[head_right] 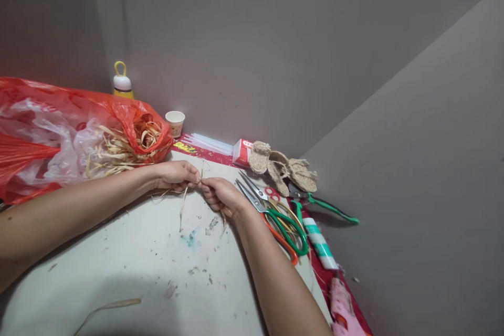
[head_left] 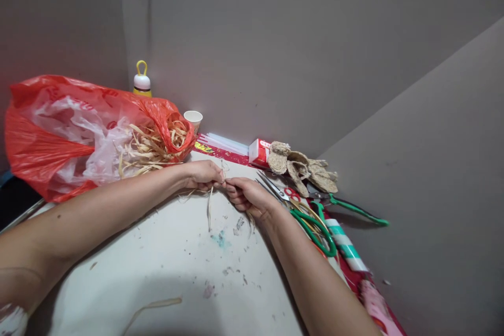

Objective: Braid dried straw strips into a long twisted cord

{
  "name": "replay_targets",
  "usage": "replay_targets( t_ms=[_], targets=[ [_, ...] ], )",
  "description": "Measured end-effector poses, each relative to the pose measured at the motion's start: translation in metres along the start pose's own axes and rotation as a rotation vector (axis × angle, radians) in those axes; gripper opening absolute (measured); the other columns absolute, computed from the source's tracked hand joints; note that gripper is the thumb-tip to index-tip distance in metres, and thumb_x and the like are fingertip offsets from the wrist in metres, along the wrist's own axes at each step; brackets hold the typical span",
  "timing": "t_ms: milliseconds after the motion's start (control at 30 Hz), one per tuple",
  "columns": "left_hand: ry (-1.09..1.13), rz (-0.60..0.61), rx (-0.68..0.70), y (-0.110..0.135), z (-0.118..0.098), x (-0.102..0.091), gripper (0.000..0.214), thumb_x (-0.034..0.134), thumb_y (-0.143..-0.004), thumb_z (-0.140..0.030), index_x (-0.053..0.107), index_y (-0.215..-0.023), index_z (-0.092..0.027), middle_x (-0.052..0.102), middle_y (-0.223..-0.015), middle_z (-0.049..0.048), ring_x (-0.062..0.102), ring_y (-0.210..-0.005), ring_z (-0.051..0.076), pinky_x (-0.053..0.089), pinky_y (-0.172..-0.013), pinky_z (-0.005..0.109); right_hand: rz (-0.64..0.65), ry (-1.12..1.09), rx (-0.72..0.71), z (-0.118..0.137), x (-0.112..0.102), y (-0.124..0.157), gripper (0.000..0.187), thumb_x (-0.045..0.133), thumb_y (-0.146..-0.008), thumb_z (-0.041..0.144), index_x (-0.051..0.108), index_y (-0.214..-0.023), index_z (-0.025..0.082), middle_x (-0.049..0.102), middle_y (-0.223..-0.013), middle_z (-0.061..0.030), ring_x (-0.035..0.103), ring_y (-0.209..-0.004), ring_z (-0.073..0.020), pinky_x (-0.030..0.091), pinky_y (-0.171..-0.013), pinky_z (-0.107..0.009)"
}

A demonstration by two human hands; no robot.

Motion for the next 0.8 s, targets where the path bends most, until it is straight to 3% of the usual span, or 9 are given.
replay_targets(
  t_ms=[333, 567, 733, 800],
  targets=[
    [-0.312, -0.112, 0.063, 0.005, -0.004, -0.004, 0.005, 0.057, -0.068, -0.016, 0.059, -0.063, -0.014, 0.049, -0.047, -0.0046, 0.029, -0.038, 0.004, 0.022, -0.037, 0.018, -0.136, 0.011, -0.049, -0.002, -0.001, -0.002, 0.020, 0.048, -0.066, 0.022, 0.038, -0.050, 0.018, 0.025, -0.039, 0.0105, 0.013, -0.033, -0.0018, 0.006, -0.033, -0.016],
    [-0.542, -0.113, 0.036, 0.013, -0.016, -0.002, 0.015, 0.051, -0.070, -0.015, 0.055, -0.056, -0.015, 0.047, -0.044, -0.0041, 0.034, -0.036, 0.006, 0.026, -0.039, 0.020, -0.215, -0.046, -0.052, -0.002, 0.003, 0.000, 0.011, 0.049, -0.065, 0.020, 0.051, -0.055, 0.015, 0.027, -0.037, 0.0108, 0.014, -0.031, -0.0019, 0.006, -0.032, -0.016],
    [-0.944, -0.401, 0.211, 0.025, -0.025, 0.019, 0.014, 0.053, -0.071, -0.019, 0.063, -0.065, -0.014, 0.061, -0.061, 0.0059, 0.053, -0.056, 0.014, 0.035, -0.051, 0.022, -0.223, -0.161, -0.067, -0.005, 0.005, 0.000, 0.025, 0.053, -0.066, 0.023, 0.035, -0.049, 0.019, 0.026, -0.037, 0.0109, 0.014, -0.031, -0.0010, 0.008, -0.031, -0.015],
    [-1.042, -0.407, 0.206, 0.028, -0.021, 0.030, 0.015, 0.053, -0.072, -0.020, 0.066, -0.073, -0.014, 0.066, -0.071, 0.0111, 0.059, -0.066, 0.019, 0.039, -0.057, 0.024, -0.230, -0.205, -0.084, -0.007, 0.005, 0.000, 0.030, 0.055, -0.065, 0.024, 0.030, -0.049, 0.020, 0.025, -0.038, 0.0112, 0.014, -0.031, -0.0006, 0.008, -0.031, -0.015]
  ],
)
Point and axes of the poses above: each hand's wrist, its own y-axis away from the middle knuckle, its own x-axis out of the palm, z = x × y, the point moved 5 cm from there along -y, towards the middle knuckle
